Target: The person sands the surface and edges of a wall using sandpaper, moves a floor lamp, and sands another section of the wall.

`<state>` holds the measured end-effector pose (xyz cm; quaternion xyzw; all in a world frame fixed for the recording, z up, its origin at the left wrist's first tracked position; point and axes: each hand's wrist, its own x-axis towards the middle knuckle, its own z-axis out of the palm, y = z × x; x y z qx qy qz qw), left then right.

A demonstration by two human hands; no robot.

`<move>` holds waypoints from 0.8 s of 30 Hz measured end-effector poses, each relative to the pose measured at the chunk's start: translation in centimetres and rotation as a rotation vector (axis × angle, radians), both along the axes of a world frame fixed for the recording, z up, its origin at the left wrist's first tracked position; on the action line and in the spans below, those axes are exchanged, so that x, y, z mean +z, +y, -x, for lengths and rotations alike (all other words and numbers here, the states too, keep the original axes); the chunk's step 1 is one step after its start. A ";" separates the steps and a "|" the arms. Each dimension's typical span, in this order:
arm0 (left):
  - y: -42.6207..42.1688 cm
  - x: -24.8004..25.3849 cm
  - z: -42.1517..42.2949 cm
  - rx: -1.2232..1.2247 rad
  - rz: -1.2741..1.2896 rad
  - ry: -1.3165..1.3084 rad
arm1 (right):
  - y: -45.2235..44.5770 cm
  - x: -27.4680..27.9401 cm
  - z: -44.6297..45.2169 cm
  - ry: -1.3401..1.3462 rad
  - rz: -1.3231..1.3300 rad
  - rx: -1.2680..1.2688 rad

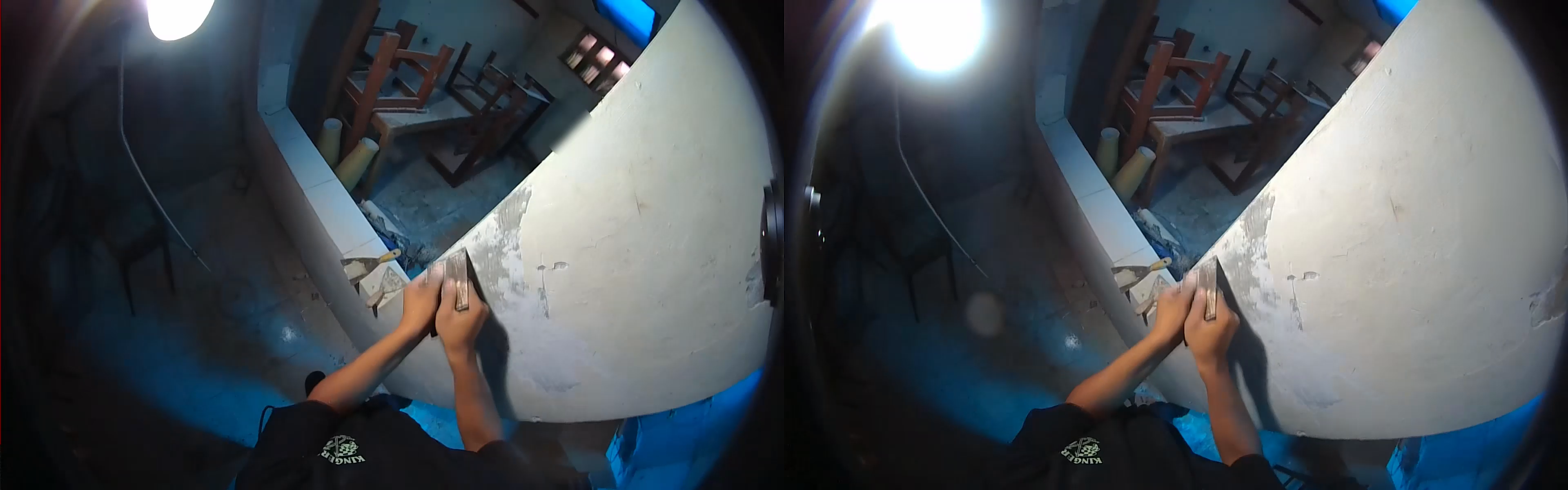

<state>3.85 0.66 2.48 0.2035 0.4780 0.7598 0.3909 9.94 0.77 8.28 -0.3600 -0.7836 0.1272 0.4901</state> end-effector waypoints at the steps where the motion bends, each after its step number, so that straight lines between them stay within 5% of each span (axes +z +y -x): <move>1: -0.6 -0.2 -0.5 -0.002 0.095 0.046 | -0.8 0.3 -0.3 0.059 -0.030 0.008; 2: 0.4 -2.4 -1.2 -0.131 0.131 -0.137 | -0.4 -0.9 -0.7 0.152 0.035 0.021; 4: 0.8 -1.7 -0.5 -0.080 0.046 0.011 | 0.1 -0.5 -0.6 -0.021 0.052 -0.050; 8: 1.0 0.0 1.5 -0.171 0.066 -0.128 | 0.8 0.4 0.8 -0.021 0.102 -0.020; 10: 0.8 -1.5 0.1 -0.030 -0.018 0.110 | 0.0 -0.4 -0.4 -0.036 0.060 -0.062; 12: 0.5 -1.7 -0.7 -0.229 0.172 -0.164 | -0.5 -0.9 -1.1 0.041 0.067 -0.047; 14: 1.2 -1.5 -0.3 -0.097 0.024 -0.162 | 0.4 -0.8 -0.5 0.023 0.040 -0.034; 16: 1.4 -0.2 2.1 -0.033 -0.010 0.027 | 1.1 0.8 1.0 -0.038 0.114 -0.014; 17: 1.7 1.4 2.4 -0.017 -0.054 -0.200 | 1.7 1.0 1.8 0.070 0.115 0.039; 20: 0.6 3.3 2.4 0.076 -0.094 -0.047 | 0.7 2.6 1.2 0.144 0.034 0.131; 24: -3.5 5.5 1.2 -0.127 0.097 -0.047 | -1.4 1.5 -2.1 0.168 0.123 0.123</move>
